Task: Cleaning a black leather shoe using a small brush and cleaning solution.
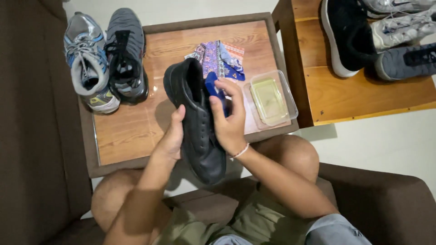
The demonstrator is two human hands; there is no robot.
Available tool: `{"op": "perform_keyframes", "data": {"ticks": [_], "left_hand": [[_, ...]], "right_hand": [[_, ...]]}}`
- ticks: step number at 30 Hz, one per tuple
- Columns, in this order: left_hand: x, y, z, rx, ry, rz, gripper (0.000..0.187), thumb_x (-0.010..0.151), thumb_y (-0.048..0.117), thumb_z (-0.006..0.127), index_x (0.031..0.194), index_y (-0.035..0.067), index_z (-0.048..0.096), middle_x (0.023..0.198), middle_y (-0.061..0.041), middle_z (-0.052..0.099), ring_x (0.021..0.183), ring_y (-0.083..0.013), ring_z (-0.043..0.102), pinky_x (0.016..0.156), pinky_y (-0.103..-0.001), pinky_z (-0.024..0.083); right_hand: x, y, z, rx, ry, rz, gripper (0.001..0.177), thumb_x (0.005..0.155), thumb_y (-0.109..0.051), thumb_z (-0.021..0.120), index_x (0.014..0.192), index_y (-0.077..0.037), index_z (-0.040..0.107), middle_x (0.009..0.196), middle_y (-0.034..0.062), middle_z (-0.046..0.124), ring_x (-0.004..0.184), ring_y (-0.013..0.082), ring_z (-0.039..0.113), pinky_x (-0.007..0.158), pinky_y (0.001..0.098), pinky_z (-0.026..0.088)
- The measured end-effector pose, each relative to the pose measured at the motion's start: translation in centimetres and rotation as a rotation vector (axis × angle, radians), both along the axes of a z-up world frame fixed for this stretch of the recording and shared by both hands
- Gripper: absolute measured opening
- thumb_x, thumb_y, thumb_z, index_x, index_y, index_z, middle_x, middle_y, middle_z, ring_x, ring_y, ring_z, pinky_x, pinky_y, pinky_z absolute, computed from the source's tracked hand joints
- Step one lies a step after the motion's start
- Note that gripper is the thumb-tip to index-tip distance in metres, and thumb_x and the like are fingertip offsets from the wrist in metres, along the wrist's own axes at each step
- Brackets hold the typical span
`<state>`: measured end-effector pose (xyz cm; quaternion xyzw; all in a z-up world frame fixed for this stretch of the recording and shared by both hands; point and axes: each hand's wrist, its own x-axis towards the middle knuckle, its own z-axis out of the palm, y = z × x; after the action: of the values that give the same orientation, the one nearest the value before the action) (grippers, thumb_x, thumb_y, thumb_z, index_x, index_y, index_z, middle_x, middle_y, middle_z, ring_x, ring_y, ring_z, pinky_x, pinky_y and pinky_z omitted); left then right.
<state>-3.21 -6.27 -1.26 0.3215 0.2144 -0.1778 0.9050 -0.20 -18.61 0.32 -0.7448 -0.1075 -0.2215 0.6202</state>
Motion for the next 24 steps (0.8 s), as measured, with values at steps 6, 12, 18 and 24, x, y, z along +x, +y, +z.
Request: {"op": "perform_keyframes", "data": {"ticks": [6,12,18,24], "left_hand": [[1.9,2.2,-4.1,0.022,-0.076,0.152,0.048,0.087,0.048,0.067,0.106,0.004,0.069,0.099,-0.014,0.075,0.087,-0.0246,0.072,0.082,-0.04,0.062],[3.1,3.5,-3.8,0.306,-0.04,0.395,0.057,0.086,0.05,0.075,0.121,0.008,0.06,0.117,-0.019,0.07,0.105,-0.0293,0.071,0.089,-0.047,0.062],[2.3,1.2,0.6,0.126,0.078,0.275,0.086,0.081,0.067,0.063,0.144,0.01,0.051,0.146,-0.022,0.053,0.129,-0.0338,0.057,0.107,-0.048,0.051],[3.0,1.9,-2.9,0.307,-0.027,0.447,0.055,0.079,0.042,0.083,0.109,0.006,0.053,0.108,-0.021,0.065,0.099,-0.033,0.069,0.088,-0.05,0.061]], "right_hand": [[4.8,-5.1,1.2,-0.156,-0.092,-0.105,0.04,0.098,-0.006,0.068,0.135,-0.011,0.052,0.13,0.0125,0.058,0.103,0.0216,0.062,0.082,0.0252,0.06],[8.4,-17.5,-3.8,-0.968,0.201,-0.078,0.061,0.077,-0.015,0.089,0.134,-0.009,0.064,0.108,0.0193,0.063,0.096,0.0461,0.065,0.087,0.0541,0.05],[10.7,-20.6,-7.1,-0.979,0.182,-0.029,0.058,0.075,-0.018,0.089,0.126,-0.003,0.064,0.1,0.0195,0.063,0.095,0.0434,0.064,0.087,0.0521,0.05],[11.4,-20.4,-7.1,-1.078,0.403,-0.078,0.057,0.079,-0.026,0.085,0.128,-0.008,0.065,0.106,0.0169,0.062,0.104,0.0405,0.064,0.092,0.0504,0.052]]}}
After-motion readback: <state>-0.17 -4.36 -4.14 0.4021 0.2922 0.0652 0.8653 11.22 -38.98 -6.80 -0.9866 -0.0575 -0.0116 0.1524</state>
